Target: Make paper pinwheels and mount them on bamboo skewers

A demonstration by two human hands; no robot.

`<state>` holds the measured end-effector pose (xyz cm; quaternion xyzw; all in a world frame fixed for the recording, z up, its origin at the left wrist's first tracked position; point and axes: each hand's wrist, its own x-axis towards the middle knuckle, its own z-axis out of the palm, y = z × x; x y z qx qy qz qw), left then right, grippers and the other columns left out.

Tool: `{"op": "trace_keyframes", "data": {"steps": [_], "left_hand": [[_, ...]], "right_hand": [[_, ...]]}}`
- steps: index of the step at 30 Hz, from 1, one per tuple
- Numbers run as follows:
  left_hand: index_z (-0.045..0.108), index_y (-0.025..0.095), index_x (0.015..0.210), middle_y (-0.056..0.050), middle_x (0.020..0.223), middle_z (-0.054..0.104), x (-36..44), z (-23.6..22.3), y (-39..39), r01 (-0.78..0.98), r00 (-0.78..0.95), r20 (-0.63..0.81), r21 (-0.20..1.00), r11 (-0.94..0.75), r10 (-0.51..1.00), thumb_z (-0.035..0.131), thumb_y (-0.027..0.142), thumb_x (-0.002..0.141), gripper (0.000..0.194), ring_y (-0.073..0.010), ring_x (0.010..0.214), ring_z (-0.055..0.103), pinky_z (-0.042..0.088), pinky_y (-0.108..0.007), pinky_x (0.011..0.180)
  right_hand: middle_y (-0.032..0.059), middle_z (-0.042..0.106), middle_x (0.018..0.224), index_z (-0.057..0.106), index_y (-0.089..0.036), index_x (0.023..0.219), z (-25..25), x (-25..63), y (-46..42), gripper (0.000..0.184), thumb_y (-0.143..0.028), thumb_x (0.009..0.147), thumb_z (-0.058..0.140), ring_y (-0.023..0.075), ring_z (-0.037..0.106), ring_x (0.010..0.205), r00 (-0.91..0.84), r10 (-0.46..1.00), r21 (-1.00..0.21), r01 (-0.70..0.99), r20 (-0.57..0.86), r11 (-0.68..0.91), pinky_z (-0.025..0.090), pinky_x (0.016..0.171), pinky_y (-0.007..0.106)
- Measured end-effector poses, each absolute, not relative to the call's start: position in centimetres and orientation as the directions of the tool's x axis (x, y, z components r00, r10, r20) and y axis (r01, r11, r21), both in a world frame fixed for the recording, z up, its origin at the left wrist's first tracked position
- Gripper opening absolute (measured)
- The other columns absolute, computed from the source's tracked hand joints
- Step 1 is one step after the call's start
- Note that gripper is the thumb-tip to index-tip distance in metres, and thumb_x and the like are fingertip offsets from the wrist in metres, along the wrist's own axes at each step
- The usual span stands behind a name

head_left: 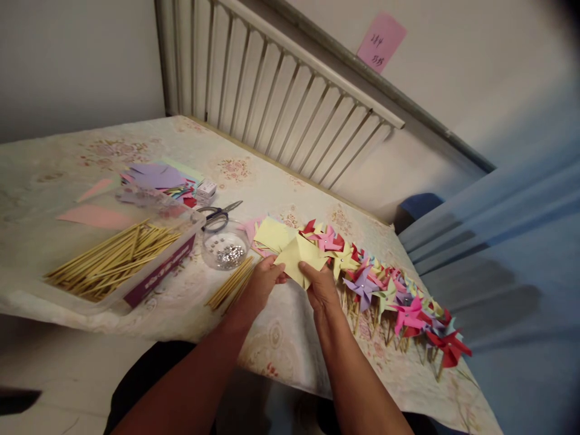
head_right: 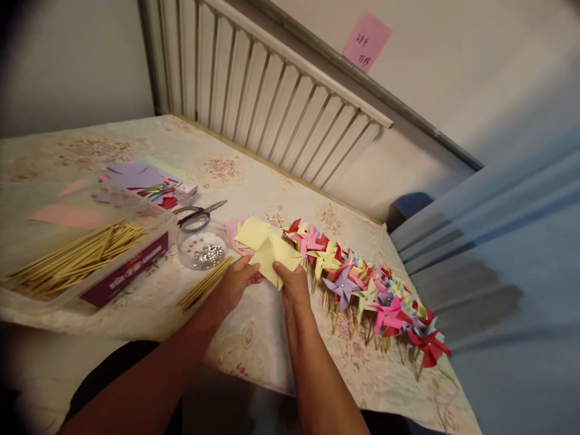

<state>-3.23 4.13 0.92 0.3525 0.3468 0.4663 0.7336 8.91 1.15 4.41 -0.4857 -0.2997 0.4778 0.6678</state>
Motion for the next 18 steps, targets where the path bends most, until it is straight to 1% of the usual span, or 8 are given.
{"op": "trace_keyframes", "data": {"steps": [4,7,9,13,18], "left_hand": [[0.064,0.014,0.094,-0.005,0.08,0.07,-3.3,0.9,4.1,-0.428,0.335,-0.187,0.843,0.326,0.923,0.067,0.034,0.067,0.033,-0.0143,0.066,0.061,0.048,-0.025,0.065],[0.064,0.014,0.096,-0.005,0.08,0.07,-3.3,0.9,4.1,-0.432,0.348,-0.19,0.837,0.337,0.918,0.067,0.035,0.067,0.036,-0.0147,0.067,0.062,0.048,-0.026,0.065],[0.064,0.014,0.093,-0.004,0.08,0.07,-3.4,0.9,4.1,-0.443,0.349,-0.18,0.833,0.331,0.92,0.068,0.035,0.067,0.034,-0.015,0.068,0.062,0.047,-0.025,0.066],[0.062,0.015,0.084,-0.002,0.076,0.068,-3.6,1.2,4.2,-0.47,0.317,-0.177,0.824,0.316,0.932,0.069,0.037,0.066,0.029,-0.0161,0.068,0.062,0.047,-0.026,0.066],[0.061,0.016,0.083,0.0,0.073,0.065,-3.9,1.6,4.1,-0.472,0.334,-0.144,0.83,0.297,0.932,0.071,0.039,0.064,0.032,-0.0159,0.067,0.061,0.046,-0.027,0.066]], "right_hand": [[0.006,0.076,0.097,0.067,-0.017,0.098,4.2,8.9,1.2,0.041,-0.018,0.059,0.08,0.0246,0.072,0.083,0.369,0.928,-0.94,-0.331,-0.042,0.089,0.059,0.082,0.039],[0.0062,0.076,0.098,0.068,-0.017,0.098,4.1,8.9,1.2,0.04,-0.019,0.06,0.079,0.0247,0.072,0.084,0.372,0.927,-0.939,-0.334,-0.05,0.084,0.059,0.081,0.039],[0.006,0.076,0.096,0.068,-0.017,0.098,4.1,8.9,1.1,0.04,-0.019,0.059,0.079,0.0252,0.072,0.083,0.375,0.925,-0.939,-0.337,-0.063,0.073,0.059,0.079,0.039],[0.0057,0.076,0.09,0.067,-0.017,0.096,3.9,9.2,1.0,0.04,-0.019,0.057,0.078,0.0273,0.073,0.081,0.389,0.914,-0.949,-0.315,-0.114,0.015,0.06,0.076,0.041],[0.0051,0.077,0.085,0.068,-0.017,0.096,3.2,9.6,0.7,0.038,-0.02,0.059,0.077,0.0278,0.073,0.08,0.401,0.901,-0.966,-0.251,-0.167,-0.068,0.06,0.074,0.041]]}}
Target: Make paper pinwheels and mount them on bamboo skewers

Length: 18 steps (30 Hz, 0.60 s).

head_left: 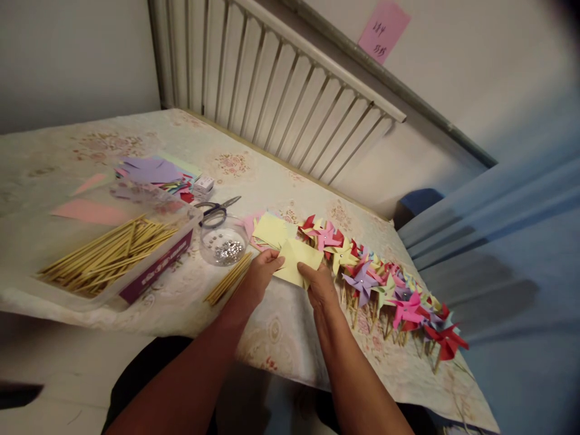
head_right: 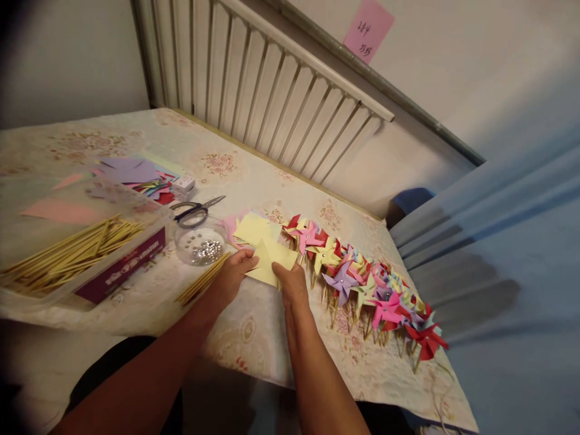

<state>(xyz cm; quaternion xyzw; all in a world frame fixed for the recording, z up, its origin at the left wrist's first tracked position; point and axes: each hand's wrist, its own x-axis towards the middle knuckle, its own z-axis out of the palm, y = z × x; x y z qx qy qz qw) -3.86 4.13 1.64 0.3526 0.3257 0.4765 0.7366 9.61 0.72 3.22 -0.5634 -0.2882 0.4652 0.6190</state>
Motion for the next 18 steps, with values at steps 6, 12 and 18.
{"op": "trace_keyframes", "data": {"steps": [6,12,18], "left_hand": [[0.062,0.015,0.095,0.0,0.075,0.067,-3.71,1.24,4.04,-0.509,0.426,-0.111,0.791,0.339,0.898,0.073,0.036,0.065,0.039,-0.0175,0.066,0.063,0.046,-0.027,0.064],[0.061,0.016,0.097,-0.001,0.076,0.068,-3.58,0.97,4.17,-0.526,0.434,-0.116,0.772,0.356,0.893,0.073,0.033,0.065,0.038,-0.018,0.067,0.064,0.048,-0.028,0.064],[0.06,0.017,0.094,0.0,0.076,0.067,-3.43,0.76,4.27,-0.517,0.433,-0.13,0.774,0.364,0.892,0.073,0.032,0.064,0.036,-0.0179,0.067,0.063,0.049,-0.028,0.065]], "right_hand": [[0.0054,0.076,0.08,0.069,-0.016,0.093,2.77,9.62,0.53,0.033,-0.023,0.061,0.076,0.0273,0.073,0.075,0.351,0.916,-0.965,-0.237,-0.195,-0.114,0.06,0.071,0.04],[0.0049,0.076,0.082,0.069,-0.016,0.095,2.51,9.76,0.61,0.034,-0.025,0.063,0.076,0.025,0.072,0.072,0.351,0.917,-0.971,-0.208,-0.19,-0.121,0.058,0.068,0.036],[0.0044,0.076,0.083,0.069,-0.016,0.094,2.46,9.78,0.58,0.033,-0.025,0.063,0.076,0.0231,0.072,0.068,0.349,0.921,-0.973,-0.204,-0.173,-0.105,0.057,0.065,0.033]]}}
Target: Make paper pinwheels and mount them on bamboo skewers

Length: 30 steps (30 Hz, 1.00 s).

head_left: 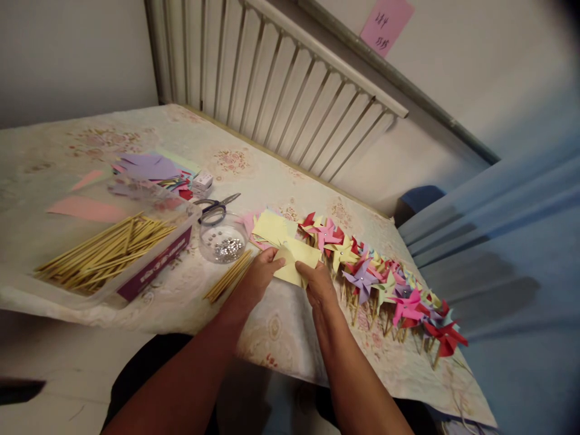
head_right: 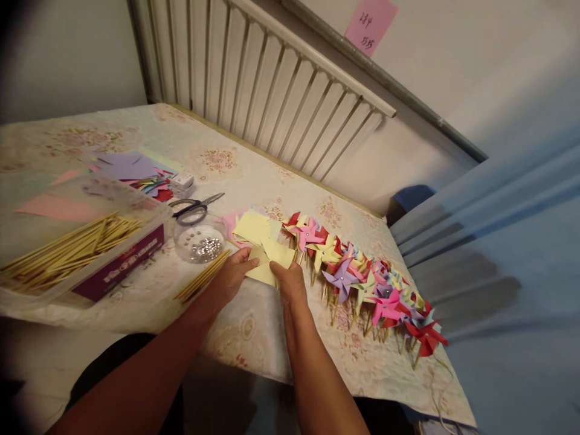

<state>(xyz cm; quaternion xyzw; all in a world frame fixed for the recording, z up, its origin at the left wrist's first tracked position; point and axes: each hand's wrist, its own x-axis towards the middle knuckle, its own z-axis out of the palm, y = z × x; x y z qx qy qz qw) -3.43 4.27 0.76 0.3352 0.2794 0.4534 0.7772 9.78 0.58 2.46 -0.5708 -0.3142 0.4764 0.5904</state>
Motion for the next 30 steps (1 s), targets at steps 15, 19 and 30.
{"op": "trace_keyframes", "data": {"steps": [15,19,30], "left_hand": [[0.06,0.015,0.096,-0.001,0.077,0.067,-3.7,1.3,4.0,-0.472,0.449,-0.122,0.809,0.35,0.885,0.071,0.033,0.065,0.037,-0.0195,0.07,0.064,0.047,-0.029,0.067],[0.06,0.015,0.093,-0.001,0.075,0.066,-3.6,1.2,3.9,-0.419,0.455,-0.125,0.843,0.336,0.882,0.068,0.034,0.066,0.034,-0.0198,0.069,0.063,0.047,-0.03,0.067],[0.055,0.017,0.075,0.002,0.068,0.059,-3.3,1.1,3.7,-0.369,0.452,-0.136,0.871,0.323,0.882,0.066,0.037,0.066,0.024,-0.017,0.071,0.059,0.047,-0.028,0.07]], "right_hand": [[0.0036,0.076,0.088,0.069,-0.018,0.097,2.2,9.8,0.5,0.038,-0.027,0.06,0.077,0.0225,0.072,0.072,0.394,0.904,-0.985,-0.107,-0.166,-0.134,0.057,0.067,0.032],[0.0041,0.076,0.087,0.068,-0.017,0.097,2.0,9.8,0.5,0.039,-0.027,0.061,0.076,0.0224,0.072,0.07,0.409,0.898,-0.986,-0.092,-0.162,-0.136,0.057,0.066,0.032],[0.0058,0.076,0.087,0.069,-0.016,0.096,0.8,10.7,-0.1,0.037,-0.027,0.062,0.075,0.0227,0.072,0.069,0.412,0.896,-0.986,-0.105,-0.164,-0.132,0.057,0.066,0.033]]}}
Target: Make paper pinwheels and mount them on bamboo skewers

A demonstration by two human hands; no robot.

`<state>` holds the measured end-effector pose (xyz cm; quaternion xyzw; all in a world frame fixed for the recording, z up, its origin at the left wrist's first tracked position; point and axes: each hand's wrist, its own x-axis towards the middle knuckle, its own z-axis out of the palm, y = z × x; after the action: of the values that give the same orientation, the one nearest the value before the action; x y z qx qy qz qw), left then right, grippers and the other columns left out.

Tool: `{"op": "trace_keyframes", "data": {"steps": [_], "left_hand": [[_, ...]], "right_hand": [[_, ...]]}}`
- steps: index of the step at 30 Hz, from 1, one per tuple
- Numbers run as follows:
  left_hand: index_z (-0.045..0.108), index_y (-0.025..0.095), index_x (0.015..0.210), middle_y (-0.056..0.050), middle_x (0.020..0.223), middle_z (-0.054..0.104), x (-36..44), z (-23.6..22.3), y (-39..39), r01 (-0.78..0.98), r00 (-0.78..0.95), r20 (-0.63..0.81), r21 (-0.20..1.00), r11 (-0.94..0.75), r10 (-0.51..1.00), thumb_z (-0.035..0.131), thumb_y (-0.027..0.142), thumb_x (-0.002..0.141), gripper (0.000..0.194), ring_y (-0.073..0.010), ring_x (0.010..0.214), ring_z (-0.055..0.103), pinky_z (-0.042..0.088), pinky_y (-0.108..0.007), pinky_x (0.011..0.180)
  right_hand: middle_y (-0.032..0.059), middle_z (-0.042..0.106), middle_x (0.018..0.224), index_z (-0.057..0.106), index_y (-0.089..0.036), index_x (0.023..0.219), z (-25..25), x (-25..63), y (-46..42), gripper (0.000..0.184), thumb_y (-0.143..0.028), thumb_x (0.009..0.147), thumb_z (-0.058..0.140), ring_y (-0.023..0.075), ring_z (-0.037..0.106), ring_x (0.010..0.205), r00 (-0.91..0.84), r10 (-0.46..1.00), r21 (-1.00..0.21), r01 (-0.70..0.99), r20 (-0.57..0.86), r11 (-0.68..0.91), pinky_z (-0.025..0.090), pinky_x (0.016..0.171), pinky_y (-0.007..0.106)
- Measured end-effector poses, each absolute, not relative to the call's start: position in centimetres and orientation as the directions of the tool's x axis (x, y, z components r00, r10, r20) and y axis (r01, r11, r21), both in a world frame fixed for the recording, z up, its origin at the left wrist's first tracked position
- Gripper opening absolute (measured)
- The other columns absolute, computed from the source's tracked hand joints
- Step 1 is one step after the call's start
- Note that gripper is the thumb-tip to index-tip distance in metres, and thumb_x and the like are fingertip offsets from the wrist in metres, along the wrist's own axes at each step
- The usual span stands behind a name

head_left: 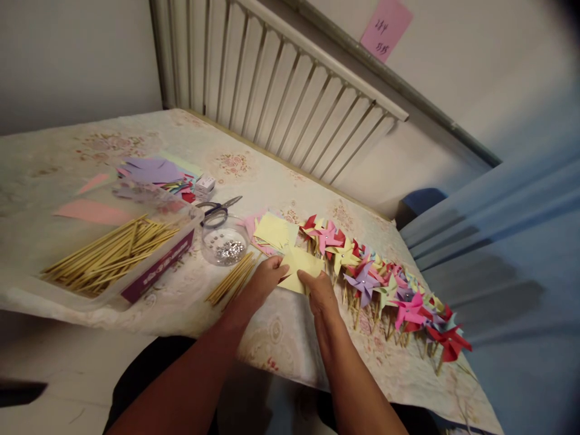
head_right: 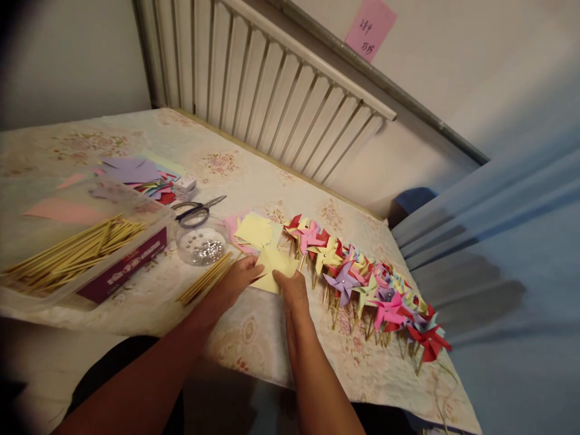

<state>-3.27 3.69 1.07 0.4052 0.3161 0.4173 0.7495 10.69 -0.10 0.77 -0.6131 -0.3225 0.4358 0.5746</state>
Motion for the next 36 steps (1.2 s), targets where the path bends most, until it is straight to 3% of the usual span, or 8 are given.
{"op": "trace_keyframes", "data": {"steps": [9,18,26,31,36], "left_hand": [[0.059,0.016,0.081,-0.002,0.07,0.065,-3.4,0.7,3.9,-0.223,0.452,-0.261,0.892,0.392,0.853,0.064,0.045,0.072,0.03,-0.0175,0.065,0.062,0.047,-0.028,0.062],[0.06,0.015,0.092,-0.008,0.08,0.07,-3.5,0.6,3.5,-0.325,0.6,-0.304,0.753,0.572,0.74,0.072,0.048,0.07,0.042,-0.0192,0.068,0.066,0.05,-0.031,0.066],[0.062,0.014,0.089,-0.003,0.076,0.067,-3.4,-0.4,3.7,-0.258,0.664,-0.311,0.758,0.599,0.68,0.079,0.038,0.063,0.039,-0.0154,0.064,0.063,0.05,-0.029,0.064],[0.066,0.016,0.098,-0.007,0.089,0.069,-3.9,0.4,3.2,-0.221,0.746,-0.236,0.794,0.566,0.622,0.076,0.045,0.067,0.043,-0.0185,0.076,0.065,0.052,-0.03,0.067],[0.067,0.016,0.107,-0.011,0.099,0.069,-4.6,1.3,2.7,-0.254,0.777,-0.169,0.797,0.547,0.606,0.073,0.053,0.071,0.052,-0.0219,0.087,0.065,0.053,-0.032,0.07]], "right_hand": [[0.0062,0.076,0.082,0.069,-0.014,0.092,0.7,12.0,-2.2,0.041,-0.026,0.055,0.079,0.0239,0.071,0.068,0.421,0.869,-0.961,-0.198,-0.261,-0.193,0.056,0.064,0.033],[0.0055,0.076,0.08,0.067,-0.017,0.089,1.4,12.2,-3.0,0.044,-0.026,0.049,0.084,0.0255,0.071,0.066,0.363,0.884,-0.935,-0.3,-0.296,-0.19,0.057,0.067,0.037],[0.0068,0.076,0.082,0.068,-0.015,0.091,1.2,12.1,-3.6,0.046,-0.029,0.051,0.085,0.0266,0.071,0.071,0.267,0.909,-0.936,-0.238,-0.321,-0.261,0.056,0.071,0.039],[0.0064,0.076,0.083,0.068,-0.016,0.09,1.3,12.0,-3.2,0.043,-0.031,0.053,0.083,0.0246,0.071,0.07,0.268,0.917,-0.949,-0.193,-0.296,-0.25,0.056,0.07,0.037],[0.0056,0.075,0.08,0.07,-0.015,0.088,1.3,12.2,-2.5,0.037,-0.032,0.057,0.08,0.0214,0.069,0.068,0.319,0.914,-0.967,-0.04,-0.25,-0.251,0.055,0.07,0.034]]}}
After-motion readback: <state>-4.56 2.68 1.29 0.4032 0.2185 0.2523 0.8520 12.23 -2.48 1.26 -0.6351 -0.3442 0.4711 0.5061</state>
